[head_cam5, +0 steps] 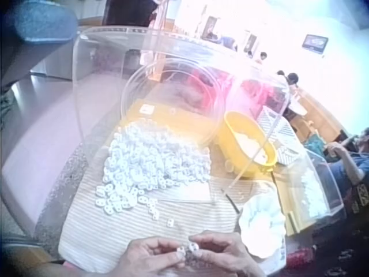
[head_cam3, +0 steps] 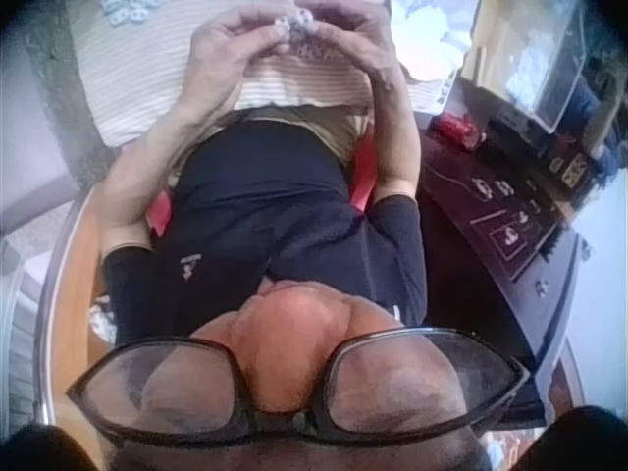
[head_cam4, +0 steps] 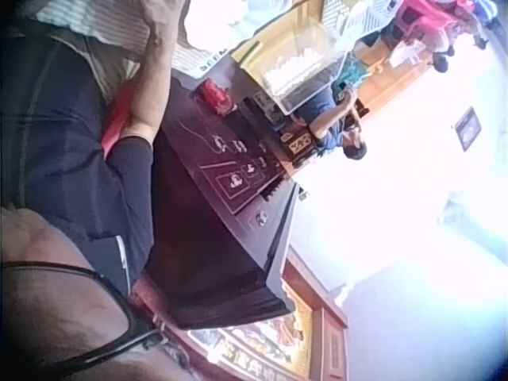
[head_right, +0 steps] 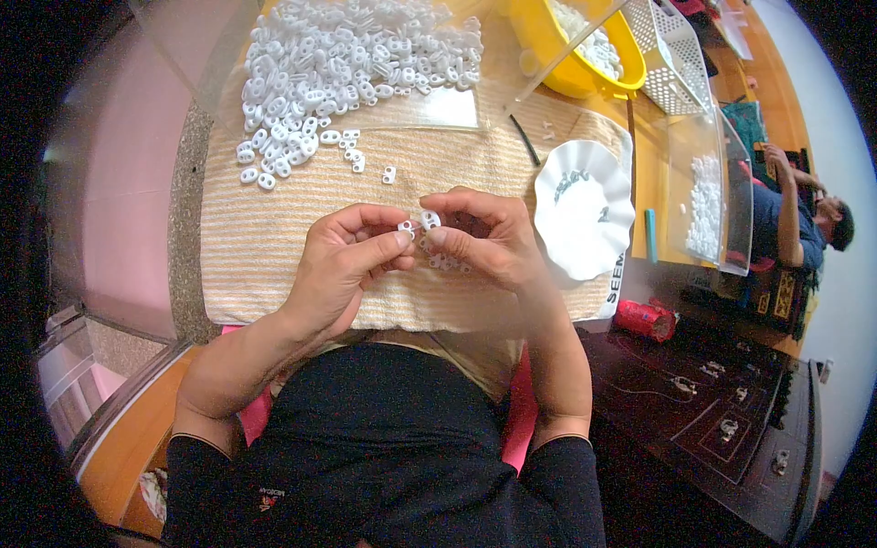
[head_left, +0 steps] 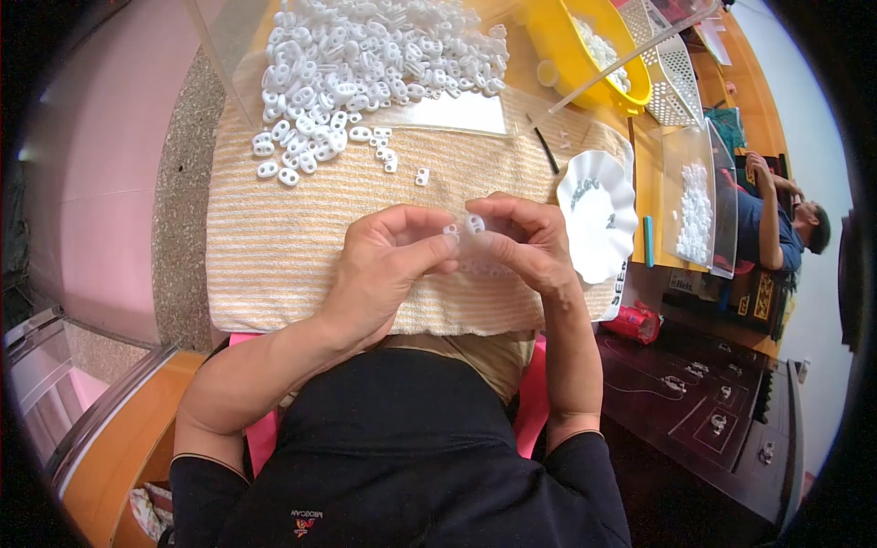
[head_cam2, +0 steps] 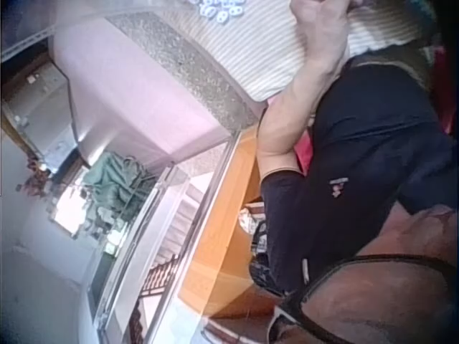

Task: Sorting small white plastic components by hand from a large container into a paper bowl.

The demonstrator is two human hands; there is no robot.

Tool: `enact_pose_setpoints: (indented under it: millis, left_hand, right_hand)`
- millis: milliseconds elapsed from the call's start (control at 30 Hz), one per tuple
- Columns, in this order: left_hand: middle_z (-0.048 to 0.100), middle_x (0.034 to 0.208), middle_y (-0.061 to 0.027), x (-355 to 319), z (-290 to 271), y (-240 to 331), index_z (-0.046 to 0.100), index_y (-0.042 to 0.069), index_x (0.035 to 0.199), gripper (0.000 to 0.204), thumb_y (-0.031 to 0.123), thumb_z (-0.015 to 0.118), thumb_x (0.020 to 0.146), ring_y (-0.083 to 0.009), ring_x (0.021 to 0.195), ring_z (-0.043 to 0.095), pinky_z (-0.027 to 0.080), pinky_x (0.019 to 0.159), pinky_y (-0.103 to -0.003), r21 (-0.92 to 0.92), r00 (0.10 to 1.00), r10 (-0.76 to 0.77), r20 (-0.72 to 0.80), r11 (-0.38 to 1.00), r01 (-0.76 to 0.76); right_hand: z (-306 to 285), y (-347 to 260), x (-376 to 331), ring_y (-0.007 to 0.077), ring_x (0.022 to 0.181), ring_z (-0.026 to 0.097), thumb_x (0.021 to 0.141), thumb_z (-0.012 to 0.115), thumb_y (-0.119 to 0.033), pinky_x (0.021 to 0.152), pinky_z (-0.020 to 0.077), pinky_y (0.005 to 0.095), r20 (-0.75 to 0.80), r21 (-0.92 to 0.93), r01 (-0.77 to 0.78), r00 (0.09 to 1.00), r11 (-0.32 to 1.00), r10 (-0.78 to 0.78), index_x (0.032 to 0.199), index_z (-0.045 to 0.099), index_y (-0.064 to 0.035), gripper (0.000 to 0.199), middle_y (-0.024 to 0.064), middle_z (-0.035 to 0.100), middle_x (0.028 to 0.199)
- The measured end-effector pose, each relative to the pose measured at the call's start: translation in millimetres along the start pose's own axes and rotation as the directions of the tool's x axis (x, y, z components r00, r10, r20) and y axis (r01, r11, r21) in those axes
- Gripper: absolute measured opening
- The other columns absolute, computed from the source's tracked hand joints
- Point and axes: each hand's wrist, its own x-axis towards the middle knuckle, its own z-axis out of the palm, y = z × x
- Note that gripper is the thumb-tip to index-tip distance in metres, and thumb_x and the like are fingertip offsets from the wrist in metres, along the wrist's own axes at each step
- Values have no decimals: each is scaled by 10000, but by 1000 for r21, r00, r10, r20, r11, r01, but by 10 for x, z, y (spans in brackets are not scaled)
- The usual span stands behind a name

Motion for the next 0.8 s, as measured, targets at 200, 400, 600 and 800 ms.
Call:
enact_pose_setpoints:
  millis: [200,400,600,800]
  left_hand:
    - [677,901,-80,-5,9,7,619,-14,1032,197,43,663,849,-119,757,645,544,718,-237,8,1000,-6,-7,1000,6]
    - [676,910,-79,-2,-6,0,614,-22,1040,201,41,656,854,-115,765,639,542,729,-237,16,1000,0,-7,1000,0]
    - [678,925,-82,-4,9,16,619,-20,1032,196,42,660,851,-114,775,641,542,732,-237,7,1000,6,4,1000,-6]
    - [682,908,-78,-10,16,22,627,-18,1036,201,45,664,849,-111,766,647,542,725,-233,3,1000,5,12,1000,-5]
  right_hand:
    - [-15,11,-5,91,878,609,862,669,-27,766,484,222,11,8,-7,1000,1000,7,1131,622,45,282,39,640,979]
    - [3,-1,-7,114,914,604,843,680,-9,798,476,237,3,39,-24,1000,999,24,1133,621,53,302,58,631,1015]
    - [-2,-6,-14,134,942,602,824,697,3,825,474,250,11,50,-57,998,997,56,1133,620,55,323,74,622,1044]
    - [35,-38,-18,136,939,602,825,692,7,823,474,250,5,63,-66,998,996,66,1124,621,58,311,80,622,1040]
